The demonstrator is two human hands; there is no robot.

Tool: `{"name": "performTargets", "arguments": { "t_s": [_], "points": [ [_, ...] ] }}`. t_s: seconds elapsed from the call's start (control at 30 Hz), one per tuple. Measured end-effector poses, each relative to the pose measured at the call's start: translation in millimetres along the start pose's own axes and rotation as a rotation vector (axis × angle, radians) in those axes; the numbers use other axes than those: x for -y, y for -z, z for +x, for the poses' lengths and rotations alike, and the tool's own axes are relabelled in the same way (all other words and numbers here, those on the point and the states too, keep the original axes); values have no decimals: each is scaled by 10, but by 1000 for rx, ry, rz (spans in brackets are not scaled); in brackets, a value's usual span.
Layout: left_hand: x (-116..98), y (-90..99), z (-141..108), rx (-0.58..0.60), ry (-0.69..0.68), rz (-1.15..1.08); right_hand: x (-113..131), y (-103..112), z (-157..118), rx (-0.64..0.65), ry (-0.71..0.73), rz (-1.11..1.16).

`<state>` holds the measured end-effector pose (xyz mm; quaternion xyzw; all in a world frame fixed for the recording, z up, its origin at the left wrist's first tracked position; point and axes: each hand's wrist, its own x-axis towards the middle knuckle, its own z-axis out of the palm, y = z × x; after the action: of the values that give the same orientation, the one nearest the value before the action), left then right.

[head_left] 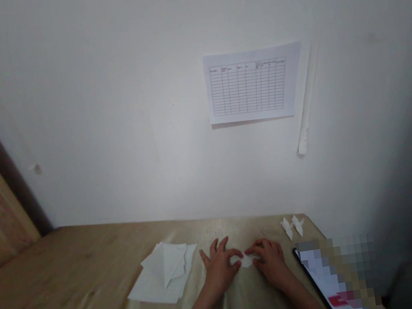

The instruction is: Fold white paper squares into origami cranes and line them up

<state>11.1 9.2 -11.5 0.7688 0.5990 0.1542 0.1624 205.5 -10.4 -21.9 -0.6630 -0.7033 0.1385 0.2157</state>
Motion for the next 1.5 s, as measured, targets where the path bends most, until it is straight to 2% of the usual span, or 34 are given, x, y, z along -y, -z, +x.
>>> {"name": "performTargets", "arguments": {
  "t_s": [0.23, 0.53, 0.7, 1.03, 1.23, 1.5],
  "points": [
    [-29, -12, -62, -72, -31, -5, 40, 17, -95, -51, 56, -7],
    [-123, -1, -76, -99, -6, 6, 130, 14, -52, -105, -20, 40],
    [-118, 30, -36, -63, 22, -16, 123, 39, -30, -63, -36, 54],
    [-12, 89, -4, 22, -4, -18, -10, 95, -32, 0, 39, 84],
    [30, 64, -63, -8, -73, 20, -58, 94, -58, -56, 59, 113],
    [-15, 130, -87, -95, -106, -13, -48, 106, -81, -109, 52, 117]
  ]
}}
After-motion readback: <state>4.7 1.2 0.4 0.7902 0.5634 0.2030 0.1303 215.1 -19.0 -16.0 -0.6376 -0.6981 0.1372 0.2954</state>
